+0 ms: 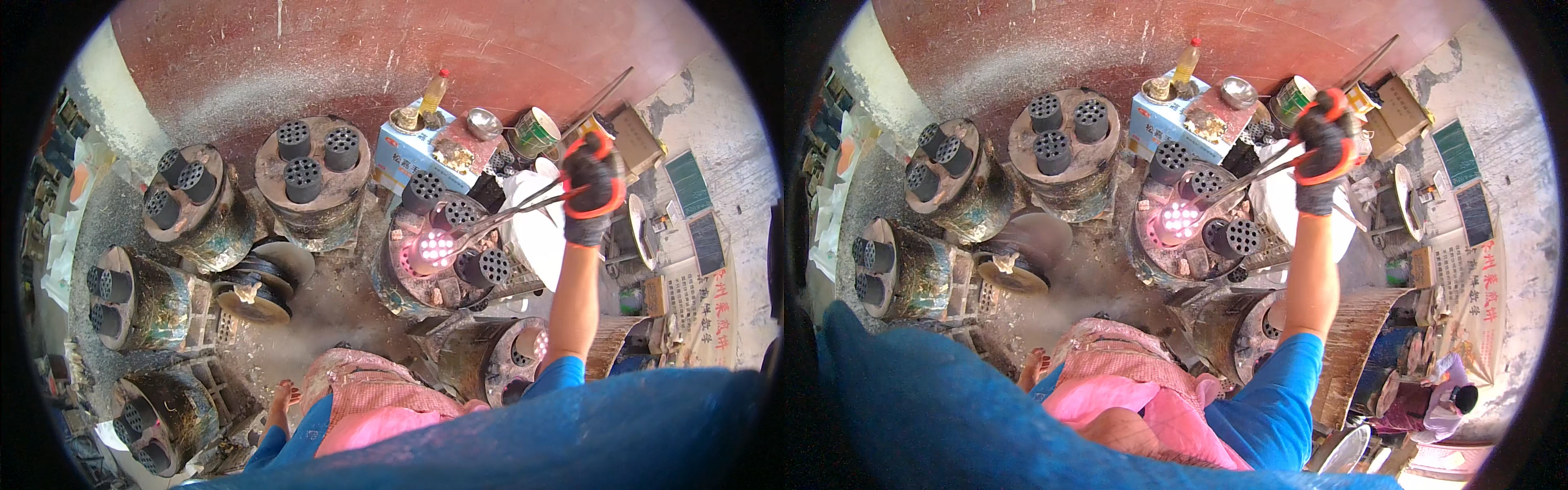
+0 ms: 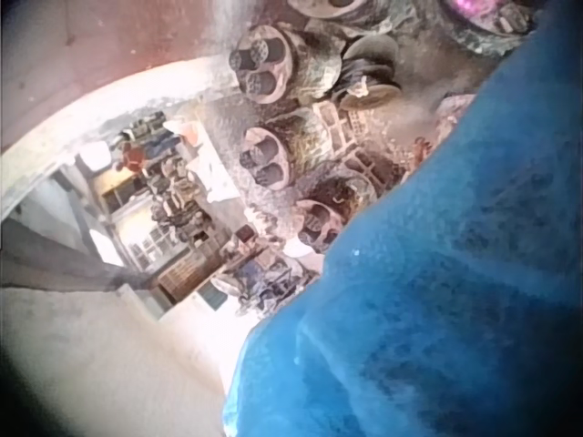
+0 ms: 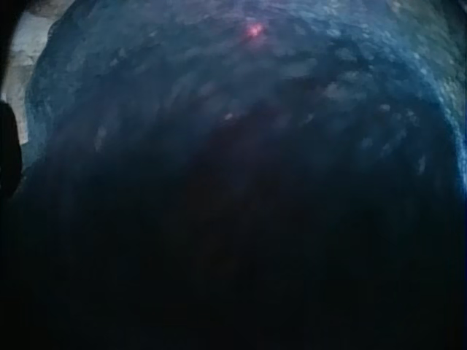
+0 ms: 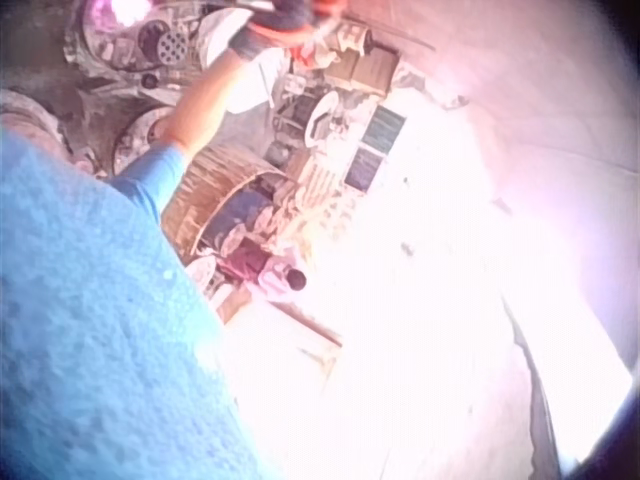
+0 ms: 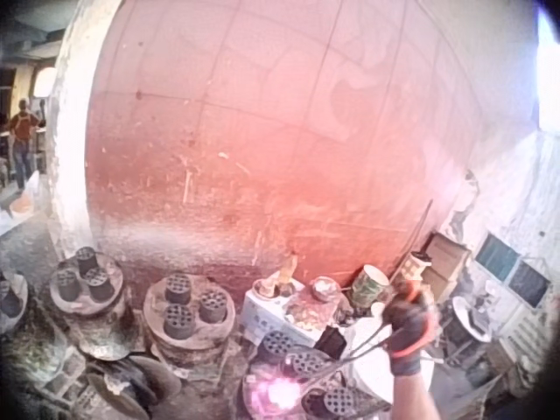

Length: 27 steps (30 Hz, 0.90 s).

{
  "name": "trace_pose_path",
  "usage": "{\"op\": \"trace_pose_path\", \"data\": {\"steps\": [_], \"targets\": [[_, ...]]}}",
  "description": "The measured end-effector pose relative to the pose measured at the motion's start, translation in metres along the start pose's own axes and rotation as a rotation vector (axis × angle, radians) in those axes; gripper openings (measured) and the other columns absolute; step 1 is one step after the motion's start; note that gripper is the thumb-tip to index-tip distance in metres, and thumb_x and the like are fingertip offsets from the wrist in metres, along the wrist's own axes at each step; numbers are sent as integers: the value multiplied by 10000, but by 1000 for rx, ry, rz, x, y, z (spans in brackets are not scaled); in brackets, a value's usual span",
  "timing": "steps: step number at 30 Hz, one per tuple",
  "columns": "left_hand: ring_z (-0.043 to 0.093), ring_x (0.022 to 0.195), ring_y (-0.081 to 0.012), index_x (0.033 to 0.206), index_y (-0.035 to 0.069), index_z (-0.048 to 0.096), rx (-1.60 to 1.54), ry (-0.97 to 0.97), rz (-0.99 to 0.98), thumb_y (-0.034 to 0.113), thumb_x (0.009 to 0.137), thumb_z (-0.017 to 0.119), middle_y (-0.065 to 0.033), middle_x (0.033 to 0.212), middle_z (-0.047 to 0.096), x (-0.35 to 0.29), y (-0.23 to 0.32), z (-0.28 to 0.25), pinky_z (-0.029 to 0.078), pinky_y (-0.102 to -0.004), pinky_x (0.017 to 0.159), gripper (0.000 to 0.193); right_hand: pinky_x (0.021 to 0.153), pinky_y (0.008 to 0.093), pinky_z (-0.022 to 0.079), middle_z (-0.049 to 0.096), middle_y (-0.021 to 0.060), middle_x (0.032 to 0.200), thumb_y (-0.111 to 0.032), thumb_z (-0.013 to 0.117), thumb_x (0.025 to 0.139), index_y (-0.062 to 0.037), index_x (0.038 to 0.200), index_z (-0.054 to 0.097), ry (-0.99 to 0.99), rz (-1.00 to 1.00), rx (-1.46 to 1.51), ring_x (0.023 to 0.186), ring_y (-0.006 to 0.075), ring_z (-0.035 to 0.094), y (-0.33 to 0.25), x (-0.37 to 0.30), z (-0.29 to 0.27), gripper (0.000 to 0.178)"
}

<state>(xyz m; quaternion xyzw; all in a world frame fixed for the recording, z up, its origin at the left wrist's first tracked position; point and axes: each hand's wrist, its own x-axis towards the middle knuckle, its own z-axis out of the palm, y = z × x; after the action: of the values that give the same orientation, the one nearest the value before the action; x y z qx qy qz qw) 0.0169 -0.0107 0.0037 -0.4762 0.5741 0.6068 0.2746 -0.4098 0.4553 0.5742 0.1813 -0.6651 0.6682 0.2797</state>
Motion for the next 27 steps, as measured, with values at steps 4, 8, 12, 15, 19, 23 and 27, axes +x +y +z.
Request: {"op": "trace_pose_path", "data": {"steps": [4,8,12,15,19,23,27], "targets": [[608,698,-272,1137,119,441,48,-29,-11,301,874,448,-145,900,574,15,4,5,529,-414,610,320,500,273,401,492,94,626,-93,525,750,49,956,518,126,-48,-107,519,184,481,-46,55,-31,250],[602,671,-266,1146,126,436,73,-54,34,309,866,447,-139,885,579,33,8,13,524,-407,600,335,462,237,374,482,35,604,-56,505,771,47,882,554,66,-305,-324,489,120,457,-46,80,-41,159],[598,665,-265,1132,147,442,-70,-93,51,299,858,462,-133,871,567,44,12,14,519,-411,594,314,449,247,370,490,30,566,-81,514,711,14,870,573,157,-326,-475,463,126,463,-24,92,-35,194],[597,669,-264,1119,166,445,-76,-73,74,287,851,477,-126,849,560,38,8,8,518,-418,591,296,432,260,372,515,44,555,-103,545,682,-15,802,588,272,-159,-353,451,136,482,-4,103,-31,154],[597,680,-257,1101,162,461,-83,-30,45,272,846,487,-118,823,566,16,-2,-2,521,-419,599,279,453,268,386,526,40,561,-145,557,707,-51,672,554,205,21,-357,468,150,502,2,125,-34,100],[598,690,-241,1065,119,497,26,24,-19,275,848,494,-120,837,587,-3,-8,-5,524,-398,622,267,552,279,431,526,56,596,-162,549,806,-23,755,597,93,-111,-52,550,175,535,-42,124,-45,156],[597,687,-223,1038,114,516,83,30,-62,305,863,464,-92,833,601,-12,-8,-3,522,-372,624,264,716,332,452,584,131,868,-203,510,840,54,1083,518,-88,-79,106,792,228,563,-109,65,-61,354]]}}
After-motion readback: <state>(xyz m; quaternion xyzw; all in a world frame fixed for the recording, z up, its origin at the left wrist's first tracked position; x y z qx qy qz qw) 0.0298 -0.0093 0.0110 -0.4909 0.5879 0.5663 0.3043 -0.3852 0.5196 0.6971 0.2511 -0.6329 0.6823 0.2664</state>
